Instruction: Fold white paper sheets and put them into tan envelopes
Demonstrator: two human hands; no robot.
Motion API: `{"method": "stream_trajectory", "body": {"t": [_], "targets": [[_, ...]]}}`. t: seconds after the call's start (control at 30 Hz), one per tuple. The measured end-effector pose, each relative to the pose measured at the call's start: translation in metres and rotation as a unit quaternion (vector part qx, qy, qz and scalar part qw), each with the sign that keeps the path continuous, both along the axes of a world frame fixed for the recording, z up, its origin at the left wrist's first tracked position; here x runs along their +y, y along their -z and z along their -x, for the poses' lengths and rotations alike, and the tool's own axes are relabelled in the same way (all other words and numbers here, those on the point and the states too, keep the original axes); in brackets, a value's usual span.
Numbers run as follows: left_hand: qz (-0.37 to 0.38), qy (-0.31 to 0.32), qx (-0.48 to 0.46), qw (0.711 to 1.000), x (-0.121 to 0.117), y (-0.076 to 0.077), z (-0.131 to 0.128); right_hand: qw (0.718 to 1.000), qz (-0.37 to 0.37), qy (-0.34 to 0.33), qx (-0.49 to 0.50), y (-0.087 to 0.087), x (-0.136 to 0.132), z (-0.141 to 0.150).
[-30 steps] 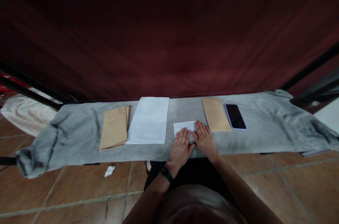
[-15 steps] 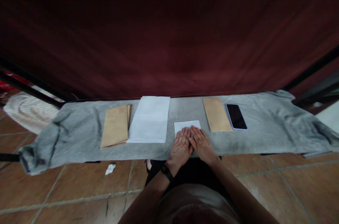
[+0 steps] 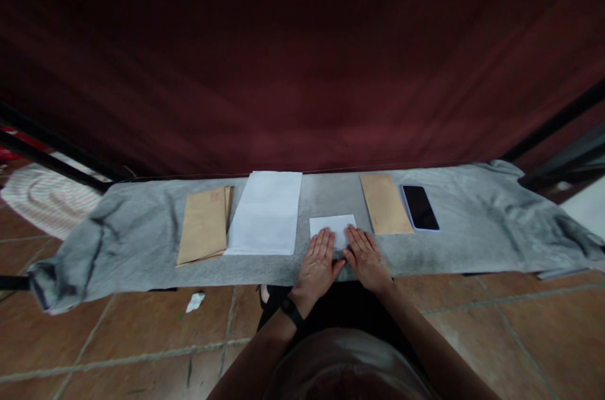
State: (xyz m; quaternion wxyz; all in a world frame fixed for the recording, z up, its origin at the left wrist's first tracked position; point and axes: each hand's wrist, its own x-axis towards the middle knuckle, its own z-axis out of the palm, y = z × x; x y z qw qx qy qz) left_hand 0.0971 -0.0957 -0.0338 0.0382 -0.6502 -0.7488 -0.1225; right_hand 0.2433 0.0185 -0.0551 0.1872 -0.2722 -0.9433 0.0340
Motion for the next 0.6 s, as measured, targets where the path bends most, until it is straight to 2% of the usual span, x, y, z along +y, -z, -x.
{"method": "stream_trajectory", "body": {"t": [0.6], "targets": [[-0.017, -0.054, -0.002, 0.998, -0.027, 0.005, 0.012, 0.999, -0.004, 0.027, 0.017, 0.007, 0.003, -0.017]]}}
